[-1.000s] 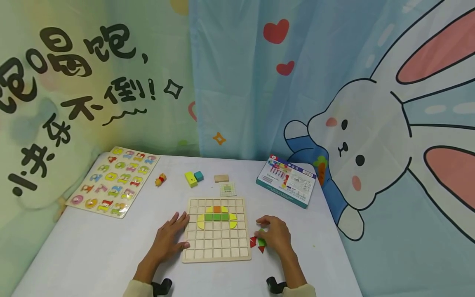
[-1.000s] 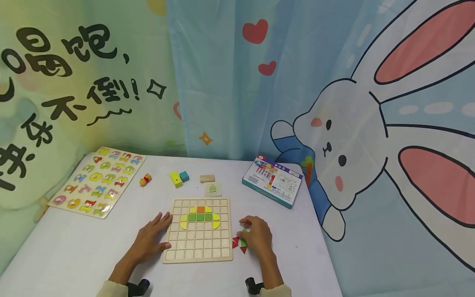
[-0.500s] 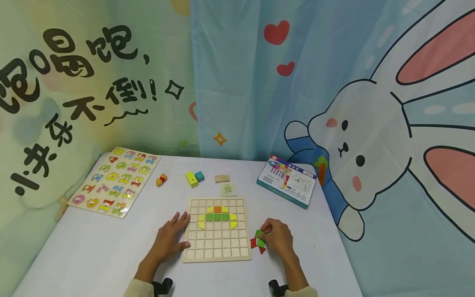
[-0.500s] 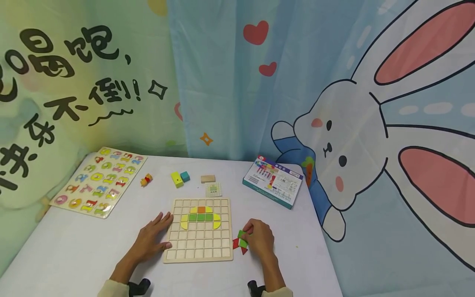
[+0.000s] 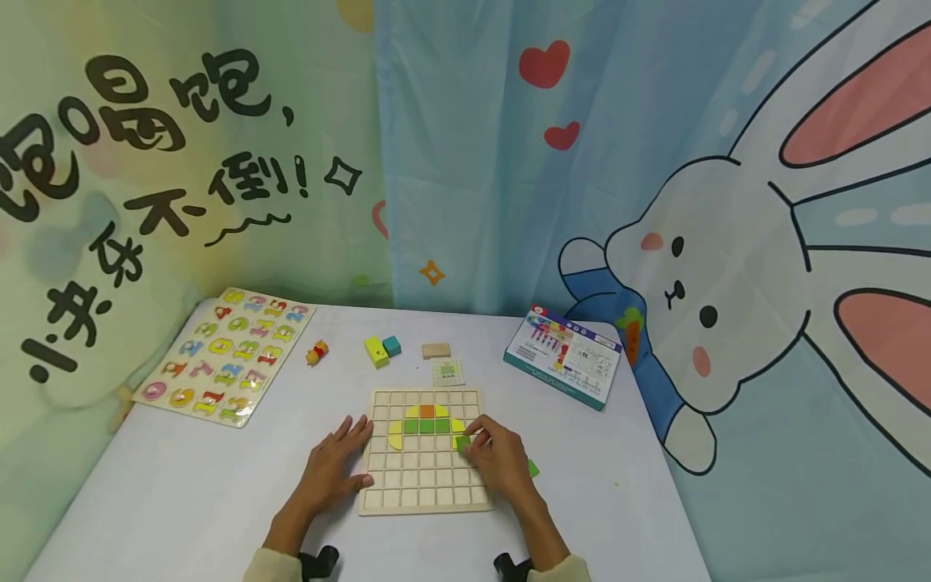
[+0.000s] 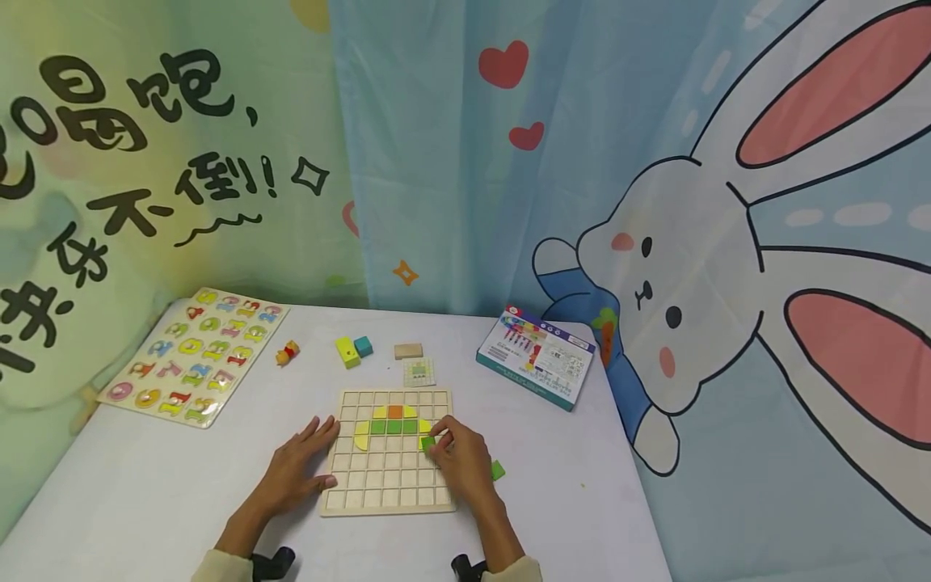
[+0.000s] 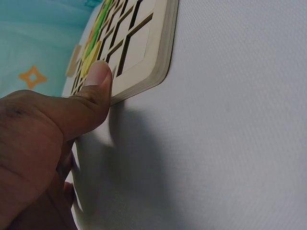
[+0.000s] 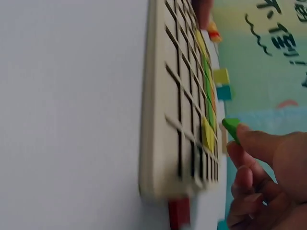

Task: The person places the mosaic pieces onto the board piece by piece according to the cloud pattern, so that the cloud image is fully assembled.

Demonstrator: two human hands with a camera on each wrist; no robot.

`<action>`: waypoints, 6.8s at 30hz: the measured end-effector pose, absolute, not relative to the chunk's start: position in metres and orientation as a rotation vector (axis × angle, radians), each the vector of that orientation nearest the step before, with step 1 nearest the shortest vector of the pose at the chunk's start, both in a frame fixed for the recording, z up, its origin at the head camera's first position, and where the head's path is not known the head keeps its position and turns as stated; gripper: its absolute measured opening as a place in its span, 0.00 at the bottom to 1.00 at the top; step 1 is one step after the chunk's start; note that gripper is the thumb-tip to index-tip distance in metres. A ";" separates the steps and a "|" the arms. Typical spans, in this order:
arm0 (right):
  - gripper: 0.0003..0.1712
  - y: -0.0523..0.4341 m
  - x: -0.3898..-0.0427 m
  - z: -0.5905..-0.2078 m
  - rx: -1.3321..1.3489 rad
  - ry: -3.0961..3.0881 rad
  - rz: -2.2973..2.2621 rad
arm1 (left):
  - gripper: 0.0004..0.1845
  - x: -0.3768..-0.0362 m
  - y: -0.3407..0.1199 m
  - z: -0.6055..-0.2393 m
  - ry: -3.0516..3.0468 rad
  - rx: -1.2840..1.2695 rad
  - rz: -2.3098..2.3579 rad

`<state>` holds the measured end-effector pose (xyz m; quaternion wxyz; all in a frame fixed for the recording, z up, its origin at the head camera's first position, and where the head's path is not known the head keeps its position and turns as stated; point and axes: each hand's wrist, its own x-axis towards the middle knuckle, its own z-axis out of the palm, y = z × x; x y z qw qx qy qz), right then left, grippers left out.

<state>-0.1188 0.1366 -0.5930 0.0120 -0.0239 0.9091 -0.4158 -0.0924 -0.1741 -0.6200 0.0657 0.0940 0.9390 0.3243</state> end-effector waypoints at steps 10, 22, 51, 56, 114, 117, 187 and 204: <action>0.08 0.097 -0.128 -0.605 -0.015 2.903 -1.228 | 0.52 -0.092 -0.173 -0.621 2.828 0.279 0.994; 0.09 0.097 -0.134 -0.606 -0.017 2.946 -1.138 | 0.52 -0.092 -0.175 -0.620 2.815 0.278 1.012; 0.15 0.209 -0.103 -0.600 0.067 2.820 -0.968 | 0.52 -0.094 -0.176 -0.619 2.820 0.280 0.979; 0.16 0.208 -0.101 -0.601 0.070 2.840 -0.963 | 0.51 -0.094 -0.175 -0.620 2.816 0.279 0.980; 0.15 0.110 -0.119 -0.593 -0.068 2.842 -1.265 | 0.52 -0.092 -0.174 -0.623 2.826 0.277 0.983; 0.17 0.133 -0.112 -0.588 0.030 2.837 -1.310 | 0.52 -0.092 -0.174 -0.624 2.833 0.284 0.982; 0.06 0.043 -0.125 -0.605 -0.149 3.061 -1.003 | 0.50 -0.093 -0.175 -0.620 2.824 0.288 0.983; 0.18 0.127 -0.095 -0.595 0.092 2.933 -1.328 | 0.51 -0.092 -0.174 -0.621 2.846 0.312 0.989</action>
